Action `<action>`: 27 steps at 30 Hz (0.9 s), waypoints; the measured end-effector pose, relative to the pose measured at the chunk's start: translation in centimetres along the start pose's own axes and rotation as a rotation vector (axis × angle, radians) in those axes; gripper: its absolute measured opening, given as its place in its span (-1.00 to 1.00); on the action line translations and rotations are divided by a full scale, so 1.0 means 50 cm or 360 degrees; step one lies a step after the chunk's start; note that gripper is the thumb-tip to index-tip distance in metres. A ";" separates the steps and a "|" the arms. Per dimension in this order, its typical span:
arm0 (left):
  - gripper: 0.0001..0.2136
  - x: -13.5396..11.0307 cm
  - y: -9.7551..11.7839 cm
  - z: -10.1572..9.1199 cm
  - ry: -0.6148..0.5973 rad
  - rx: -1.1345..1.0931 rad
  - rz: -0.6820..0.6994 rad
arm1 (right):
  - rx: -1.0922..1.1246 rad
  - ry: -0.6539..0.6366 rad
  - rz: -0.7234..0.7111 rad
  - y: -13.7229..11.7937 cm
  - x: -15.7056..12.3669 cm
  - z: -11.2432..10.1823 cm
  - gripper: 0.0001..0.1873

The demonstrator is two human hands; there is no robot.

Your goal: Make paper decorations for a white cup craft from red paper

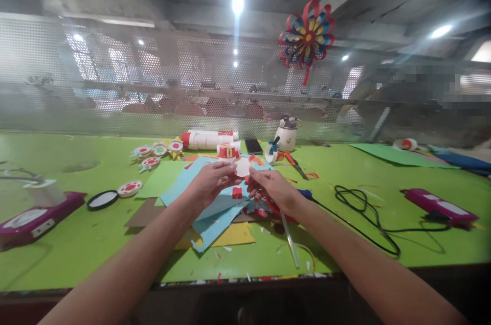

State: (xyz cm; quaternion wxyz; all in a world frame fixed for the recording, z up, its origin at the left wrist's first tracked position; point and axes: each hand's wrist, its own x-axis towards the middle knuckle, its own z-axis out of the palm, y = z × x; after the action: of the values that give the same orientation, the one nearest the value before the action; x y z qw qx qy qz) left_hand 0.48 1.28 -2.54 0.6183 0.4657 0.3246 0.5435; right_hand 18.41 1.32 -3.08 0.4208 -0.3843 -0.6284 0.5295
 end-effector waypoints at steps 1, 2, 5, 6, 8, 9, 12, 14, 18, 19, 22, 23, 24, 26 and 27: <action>-0.85 0.000 -0.001 0.000 0.0003 0.0006 0.0001 | 0.0006 0.0011 0.0007 0.002 0.001 0.001 -0.46; -0.85 0.000 -0.002 0.000 0.0003 0.0014 -0.0002 | 0.0012 0.0024 0.0010 0.003 0.002 0.002 -0.48; -0.82 -0.002 -0.003 0.003 -0.0004 0.0057 -0.0018 | 0.0028 0.0047 0.0002 0.003 0.002 0.002 -0.54; -0.81 -0.003 -0.003 0.004 -0.0006 0.0073 -0.0027 | 0.0030 0.0046 -0.0002 0.002 0.001 0.002 -0.56; -0.78 -0.006 -0.002 0.007 -0.0005 0.0103 -0.0046 | 0.0029 0.0033 -0.0005 0.002 0.000 0.001 -0.58; -0.77 -0.007 -0.001 0.008 -0.0003 0.0116 -0.0057 | 0.0023 0.0025 -0.0005 0.002 0.000 0.001 -0.59; -0.75 -0.010 0.002 0.009 -0.0005 0.0152 -0.0089 | 0.0002 -0.0004 0.0009 0.004 0.001 0.000 -0.60; -0.73 -0.011 0.002 0.009 -0.0012 0.0169 -0.0096 | -0.0013 -0.0022 0.0025 0.006 0.002 0.000 -0.60; -0.74 -0.009 -0.003 0.004 0.0003 0.0197 -0.0076 | -0.0031 -0.0058 0.0053 0.009 0.003 0.001 -0.57; -0.74 -0.007 -0.005 0.003 0.0003 0.0201 -0.0069 | -0.0034 -0.0062 0.0053 0.009 0.003 0.001 -0.56; -0.75 -0.003 -0.010 -0.001 -0.0014 0.0198 -0.0068 | -0.0056 -0.0058 0.0040 0.011 0.002 0.001 -0.57; -0.75 -0.003 -0.011 -0.002 -0.0016 0.0196 -0.0071 | -0.0067 -0.0052 0.0036 0.012 0.002 0.001 -0.58; -0.74 -0.002 -0.011 -0.002 -0.0013 0.0195 -0.0073 | -0.0079 -0.0045 0.0033 0.013 0.002 0.001 -0.59; -0.74 -0.002 -0.011 -0.001 -0.0002 0.0198 -0.0069 | -0.0101 -0.0027 0.0021 0.013 0.003 0.001 -0.60; -0.74 -0.003 -0.011 0.001 0.0003 0.0202 -0.0061 | -0.0108 -0.0010 0.0009 0.012 0.004 0.000 -0.60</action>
State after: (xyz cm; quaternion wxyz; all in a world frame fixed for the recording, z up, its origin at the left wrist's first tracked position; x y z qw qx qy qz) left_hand 0.68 1.16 -3.04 0.5973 0.4973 0.3679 0.5104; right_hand 18.35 1.61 -3.64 0.4039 -0.3984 -0.6462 0.5104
